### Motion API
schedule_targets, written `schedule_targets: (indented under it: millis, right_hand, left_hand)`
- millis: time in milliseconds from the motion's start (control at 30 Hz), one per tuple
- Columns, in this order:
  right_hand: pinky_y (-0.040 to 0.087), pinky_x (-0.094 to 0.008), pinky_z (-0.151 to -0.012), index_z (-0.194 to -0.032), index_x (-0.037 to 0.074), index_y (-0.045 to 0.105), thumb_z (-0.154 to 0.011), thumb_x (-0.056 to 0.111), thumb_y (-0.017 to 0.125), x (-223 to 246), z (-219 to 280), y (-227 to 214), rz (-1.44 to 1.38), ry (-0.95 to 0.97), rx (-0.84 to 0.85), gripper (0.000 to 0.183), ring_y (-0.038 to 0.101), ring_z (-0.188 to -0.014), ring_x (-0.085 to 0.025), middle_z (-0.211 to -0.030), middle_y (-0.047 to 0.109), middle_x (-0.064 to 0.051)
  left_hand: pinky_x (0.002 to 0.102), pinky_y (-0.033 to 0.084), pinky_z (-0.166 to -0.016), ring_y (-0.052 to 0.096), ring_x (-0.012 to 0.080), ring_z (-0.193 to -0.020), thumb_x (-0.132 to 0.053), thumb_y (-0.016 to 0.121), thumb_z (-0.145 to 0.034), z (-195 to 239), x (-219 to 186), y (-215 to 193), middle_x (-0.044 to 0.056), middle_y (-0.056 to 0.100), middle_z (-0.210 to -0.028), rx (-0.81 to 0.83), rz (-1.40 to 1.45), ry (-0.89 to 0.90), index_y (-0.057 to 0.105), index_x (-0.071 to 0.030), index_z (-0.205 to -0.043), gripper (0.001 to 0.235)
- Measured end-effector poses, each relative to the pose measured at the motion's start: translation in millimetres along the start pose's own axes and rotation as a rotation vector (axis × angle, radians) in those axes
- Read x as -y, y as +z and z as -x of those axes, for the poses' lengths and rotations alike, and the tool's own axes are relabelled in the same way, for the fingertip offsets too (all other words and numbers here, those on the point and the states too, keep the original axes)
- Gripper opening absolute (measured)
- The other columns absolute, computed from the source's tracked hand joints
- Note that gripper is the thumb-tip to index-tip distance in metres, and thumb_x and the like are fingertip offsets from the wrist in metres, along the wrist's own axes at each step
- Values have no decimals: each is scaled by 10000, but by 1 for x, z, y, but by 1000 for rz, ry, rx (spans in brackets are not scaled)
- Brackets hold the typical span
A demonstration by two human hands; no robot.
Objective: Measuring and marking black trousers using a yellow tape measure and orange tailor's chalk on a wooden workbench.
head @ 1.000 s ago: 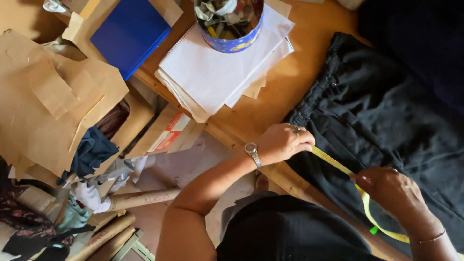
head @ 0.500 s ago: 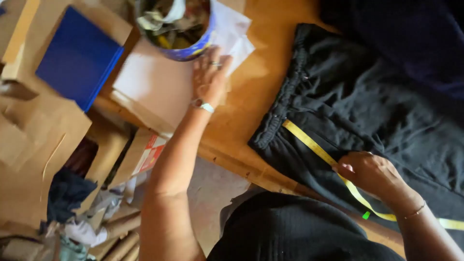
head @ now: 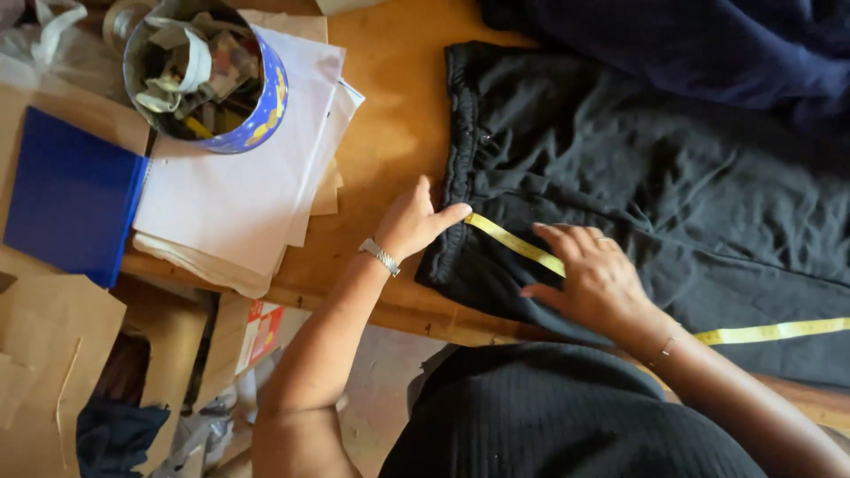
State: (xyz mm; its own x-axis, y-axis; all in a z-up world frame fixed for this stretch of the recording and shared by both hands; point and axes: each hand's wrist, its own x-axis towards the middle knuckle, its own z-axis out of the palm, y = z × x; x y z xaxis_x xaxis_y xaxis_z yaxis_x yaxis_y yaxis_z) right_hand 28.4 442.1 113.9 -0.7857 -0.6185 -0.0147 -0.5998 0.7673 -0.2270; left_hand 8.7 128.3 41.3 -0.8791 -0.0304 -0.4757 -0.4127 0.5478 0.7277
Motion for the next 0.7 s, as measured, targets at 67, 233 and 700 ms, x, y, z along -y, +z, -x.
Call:
schedule_targets:
  millis: [67,233,700]
  right_hand:
    - [525,-386,-910,-1514,253,498,-644,724,767,11,-14,-11,5,-1,11,1025,624,-1171,-230,-1230,652,12]
    - [512,-489,-849,-1473,136,522,-793,631,762,-67,-72,-22,152,-105,-344,875,611,-1086,-353,-1280,599,-148]
    - [548,-478,-680,-1464,289,317,-616,753,879,-259,-278,6,639,513,-170,1118,620,-949,-285,-1224,529,-15]
  left_hand:
    - [520,551,-926,694,406,-1120,-744,748,-736,7,-12,-4,227,723,-1151,55,-58,-2,606,-45,-1199,850]
    - [517,558,-958,665,433,-1165,-439,826,-812,37,-57,-12,289,699,-1185,27,168,218,597,45,-1277,709]
    - [457,591,-895,731,321,-1036,-275,826,-857,13,2,19,231,740,-1120,-40,432,134,618,3,-1316,576]
